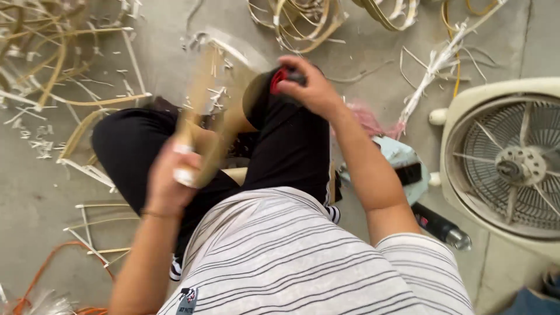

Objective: Assembling and securing bamboo strips into curved frames using tape and scissors.

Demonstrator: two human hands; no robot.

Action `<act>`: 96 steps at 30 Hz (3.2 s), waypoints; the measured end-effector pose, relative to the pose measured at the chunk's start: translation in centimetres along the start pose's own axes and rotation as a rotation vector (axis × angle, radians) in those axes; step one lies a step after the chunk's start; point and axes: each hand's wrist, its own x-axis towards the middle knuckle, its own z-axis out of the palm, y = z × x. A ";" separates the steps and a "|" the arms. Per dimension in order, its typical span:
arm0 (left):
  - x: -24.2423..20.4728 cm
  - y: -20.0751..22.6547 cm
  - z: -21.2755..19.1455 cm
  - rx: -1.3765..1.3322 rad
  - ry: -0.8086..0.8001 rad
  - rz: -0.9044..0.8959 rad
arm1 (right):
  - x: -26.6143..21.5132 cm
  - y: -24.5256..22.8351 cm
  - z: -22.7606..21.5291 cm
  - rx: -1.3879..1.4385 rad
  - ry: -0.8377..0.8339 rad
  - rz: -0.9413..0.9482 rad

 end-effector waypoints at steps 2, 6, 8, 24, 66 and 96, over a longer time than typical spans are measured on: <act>0.5 4.6 -3.2 0.053 0.114 0.112 | -2.7 2.8 -4.4 0.005 -0.008 0.033; 8.3 10.3 -21.8 -0.169 0.156 0.297 | -9.3 12.2 -12.9 -0.227 0.577 0.256; 9.9 10.6 -26.2 -0.080 0.108 0.341 | -12.4 17.0 -15.4 -0.196 0.642 0.470; 6.4 1.2 -15.0 1.569 0.736 0.734 | 14.5 18.9 -2.9 -0.178 0.301 0.213; 1.4 1.2 2.2 -0.166 -0.059 0.351 | -10.8 -14.5 16.6 -0.462 -0.399 -0.385; 2.1 0.1 -1.2 -0.345 -0.148 0.280 | -11.1 -12.2 12.5 -0.321 -0.188 -0.576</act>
